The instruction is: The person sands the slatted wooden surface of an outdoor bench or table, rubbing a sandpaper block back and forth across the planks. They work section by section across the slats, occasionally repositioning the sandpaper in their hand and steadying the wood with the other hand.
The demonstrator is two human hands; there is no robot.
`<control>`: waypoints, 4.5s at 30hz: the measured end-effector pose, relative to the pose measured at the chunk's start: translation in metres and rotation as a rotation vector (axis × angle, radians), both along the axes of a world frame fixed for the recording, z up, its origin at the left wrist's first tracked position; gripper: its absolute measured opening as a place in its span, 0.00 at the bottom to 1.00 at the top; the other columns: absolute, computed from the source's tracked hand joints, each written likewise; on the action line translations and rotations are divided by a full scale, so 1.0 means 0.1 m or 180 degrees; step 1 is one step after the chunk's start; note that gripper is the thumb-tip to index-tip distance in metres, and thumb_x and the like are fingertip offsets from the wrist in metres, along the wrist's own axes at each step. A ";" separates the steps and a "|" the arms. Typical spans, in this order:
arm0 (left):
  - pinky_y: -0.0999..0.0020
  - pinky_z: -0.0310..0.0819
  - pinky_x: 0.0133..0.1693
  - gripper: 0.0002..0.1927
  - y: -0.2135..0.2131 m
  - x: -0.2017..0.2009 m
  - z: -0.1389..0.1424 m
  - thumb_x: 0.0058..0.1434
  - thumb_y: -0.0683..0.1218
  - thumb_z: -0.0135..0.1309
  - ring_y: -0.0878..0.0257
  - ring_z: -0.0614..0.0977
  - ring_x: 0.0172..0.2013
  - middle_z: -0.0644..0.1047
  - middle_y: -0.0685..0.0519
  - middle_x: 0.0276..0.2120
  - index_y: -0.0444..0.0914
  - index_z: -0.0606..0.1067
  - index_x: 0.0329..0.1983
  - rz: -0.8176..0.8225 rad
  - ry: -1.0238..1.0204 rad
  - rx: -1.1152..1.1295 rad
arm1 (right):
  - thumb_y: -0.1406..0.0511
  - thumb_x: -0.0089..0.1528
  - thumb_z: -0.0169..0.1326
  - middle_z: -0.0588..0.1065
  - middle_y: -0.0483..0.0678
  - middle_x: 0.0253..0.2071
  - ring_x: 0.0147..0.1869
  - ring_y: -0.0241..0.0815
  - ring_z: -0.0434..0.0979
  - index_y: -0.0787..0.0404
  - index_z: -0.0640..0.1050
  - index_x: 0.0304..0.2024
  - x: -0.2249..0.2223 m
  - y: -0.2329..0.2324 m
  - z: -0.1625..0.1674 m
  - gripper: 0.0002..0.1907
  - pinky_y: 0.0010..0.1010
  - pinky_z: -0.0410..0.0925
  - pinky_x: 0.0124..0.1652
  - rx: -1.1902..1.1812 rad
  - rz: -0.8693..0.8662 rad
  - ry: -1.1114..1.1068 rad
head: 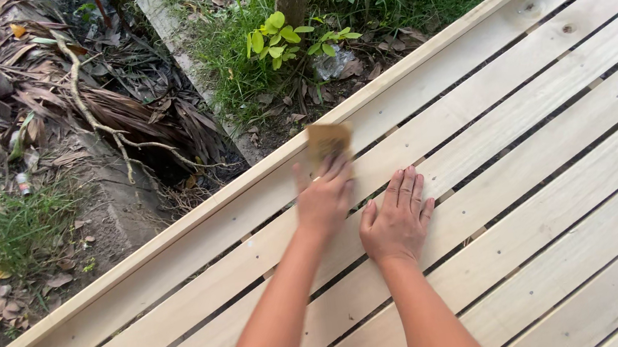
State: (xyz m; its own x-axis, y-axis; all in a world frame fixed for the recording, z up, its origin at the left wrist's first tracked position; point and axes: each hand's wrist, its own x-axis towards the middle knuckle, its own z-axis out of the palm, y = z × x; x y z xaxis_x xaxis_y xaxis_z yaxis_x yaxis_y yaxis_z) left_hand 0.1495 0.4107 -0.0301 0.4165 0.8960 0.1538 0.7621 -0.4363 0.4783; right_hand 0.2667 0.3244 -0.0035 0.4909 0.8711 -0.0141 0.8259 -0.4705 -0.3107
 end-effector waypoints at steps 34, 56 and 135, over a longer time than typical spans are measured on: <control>0.37 0.30 0.69 0.19 -0.50 -1.14 0.23 0.66 0.49 0.48 0.65 0.71 0.65 0.76 0.61 0.63 0.50 0.77 0.60 0.0117 0.0297 0.0319 | 0.53 0.63 0.44 0.48 0.56 0.79 0.82 0.53 0.41 0.66 0.54 0.75 0.02 0.00 -0.03 0.42 0.55 0.40 0.72 0.0109 0.0033 -0.0116; 0.58 0.78 0.48 0.13 -0.07 0.01 0.12 0.60 0.37 0.53 0.49 0.82 0.46 0.80 0.48 0.47 0.36 0.79 0.48 0.0500 0.0076 0.0140 | 0.53 0.62 0.44 0.47 0.56 0.79 0.82 0.53 0.40 0.66 0.52 0.75 0.00 0.00 -0.01 0.43 0.57 0.38 0.72 0.0015 0.0033 -0.0030; 0.55 0.79 0.45 0.09 0.18 0.24 0.16 0.54 0.36 0.50 0.47 0.82 0.44 0.80 0.48 0.43 0.38 0.79 0.35 0.0301 0.0087 0.0058 | 0.53 0.62 0.44 0.46 0.55 0.79 0.82 0.53 0.39 0.65 0.51 0.75 -0.02 0.03 0.04 0.43 0.55 0.38 0.72 -0.0067 -0.0013 -0.0016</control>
